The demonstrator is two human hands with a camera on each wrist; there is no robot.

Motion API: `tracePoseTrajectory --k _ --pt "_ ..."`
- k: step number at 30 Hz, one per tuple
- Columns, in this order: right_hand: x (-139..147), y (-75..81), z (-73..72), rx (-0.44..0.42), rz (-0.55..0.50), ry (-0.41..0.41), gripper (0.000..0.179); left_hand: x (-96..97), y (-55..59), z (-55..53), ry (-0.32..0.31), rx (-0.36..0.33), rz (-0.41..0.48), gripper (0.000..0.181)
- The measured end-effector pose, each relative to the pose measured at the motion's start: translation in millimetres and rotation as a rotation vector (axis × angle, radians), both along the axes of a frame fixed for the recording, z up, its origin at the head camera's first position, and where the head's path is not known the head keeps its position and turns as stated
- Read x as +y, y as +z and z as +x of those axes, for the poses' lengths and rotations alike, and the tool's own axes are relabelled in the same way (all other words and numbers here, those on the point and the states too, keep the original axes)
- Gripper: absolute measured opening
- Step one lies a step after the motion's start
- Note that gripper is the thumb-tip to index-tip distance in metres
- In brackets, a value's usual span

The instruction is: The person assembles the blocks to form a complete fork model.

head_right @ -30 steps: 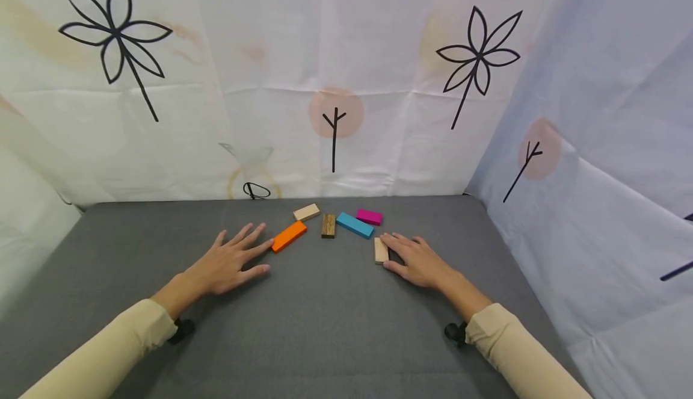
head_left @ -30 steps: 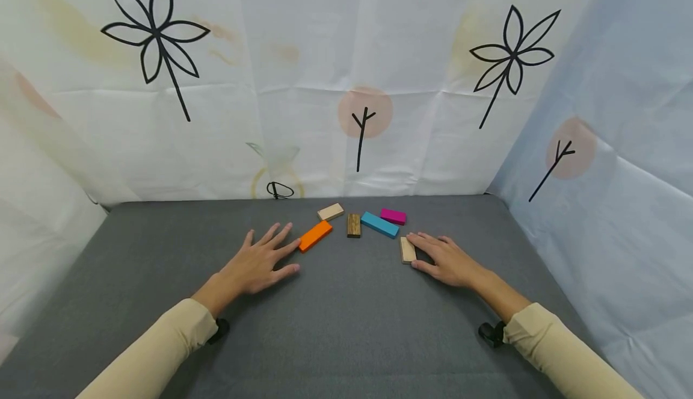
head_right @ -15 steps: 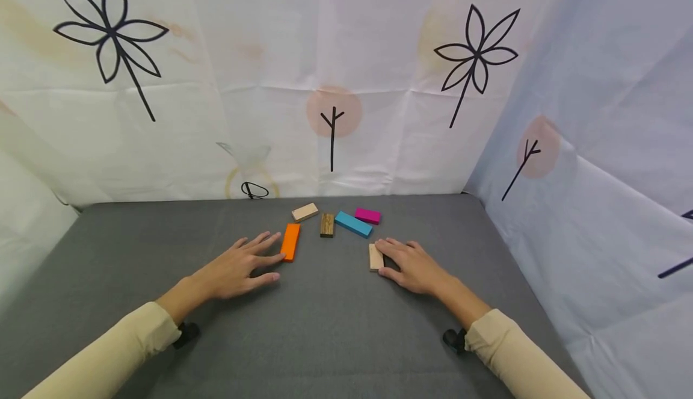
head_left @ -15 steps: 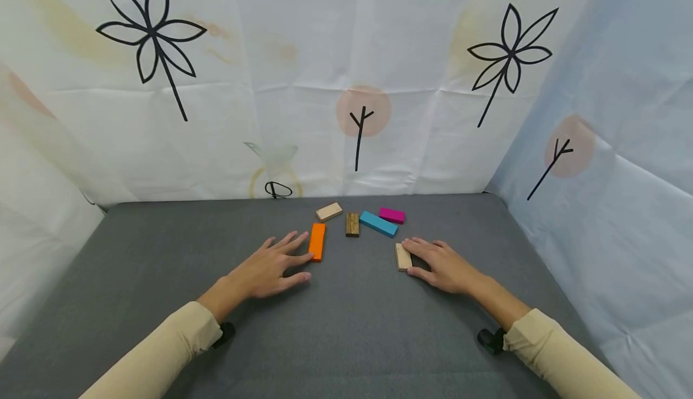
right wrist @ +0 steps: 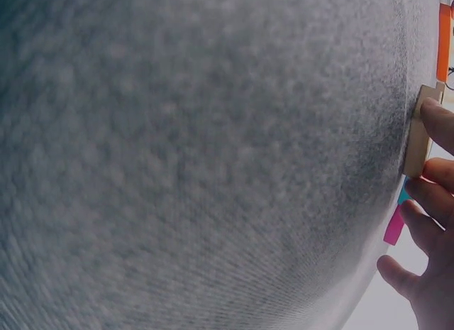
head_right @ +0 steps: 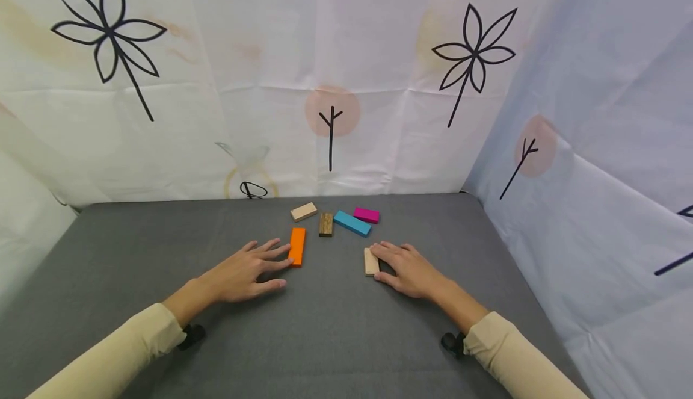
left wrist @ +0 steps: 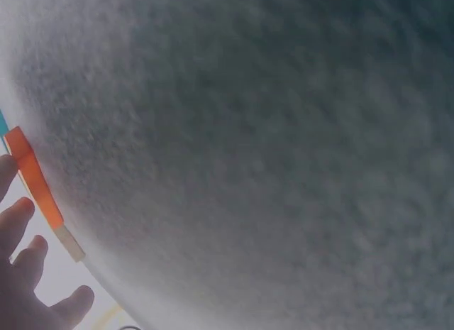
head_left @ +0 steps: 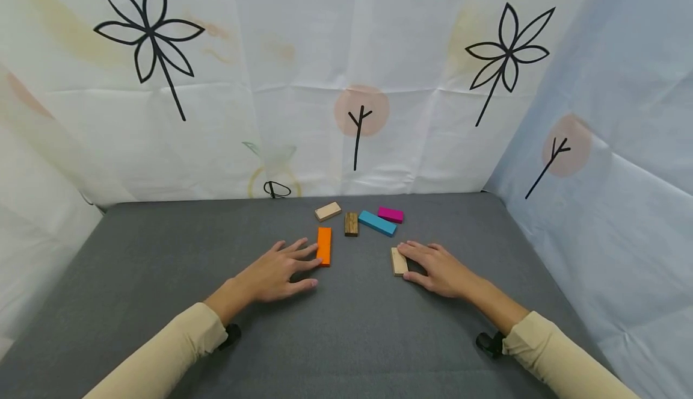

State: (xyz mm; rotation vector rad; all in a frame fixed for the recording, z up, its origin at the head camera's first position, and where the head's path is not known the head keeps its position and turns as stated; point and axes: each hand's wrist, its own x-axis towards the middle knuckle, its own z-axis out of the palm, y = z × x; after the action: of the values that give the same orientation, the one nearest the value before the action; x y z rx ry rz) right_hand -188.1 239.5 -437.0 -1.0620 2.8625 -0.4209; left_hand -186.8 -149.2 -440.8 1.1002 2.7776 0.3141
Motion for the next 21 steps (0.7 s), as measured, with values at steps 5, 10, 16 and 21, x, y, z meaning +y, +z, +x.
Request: tracePoseTrajectory --k 5,10,16,21 --pt "-2.5 0.3 1.9 0.000 0.002 0.020 0.059 7.5 0.6 3.4 -0.010 -0.025 -0.009 0.060" --pt "-7.2 1.1 4.0 -0.009 0.004 0.036 0.060 15.1 -0.6 7.9 -0.007 -0.039 -0.035 0.062" --pt "-13.0 2.1 7.4 -0.002 0.004 0.065 0.062 23.5 -1.7 12.2 -0.031 -0.005 -0.044 0.060" --pt "-17.1 1.4 10.3 -0.001 0.002 0.093 0.062 30.2 -2.8 13.9 -0.039 0.010 -0.069 0.060"
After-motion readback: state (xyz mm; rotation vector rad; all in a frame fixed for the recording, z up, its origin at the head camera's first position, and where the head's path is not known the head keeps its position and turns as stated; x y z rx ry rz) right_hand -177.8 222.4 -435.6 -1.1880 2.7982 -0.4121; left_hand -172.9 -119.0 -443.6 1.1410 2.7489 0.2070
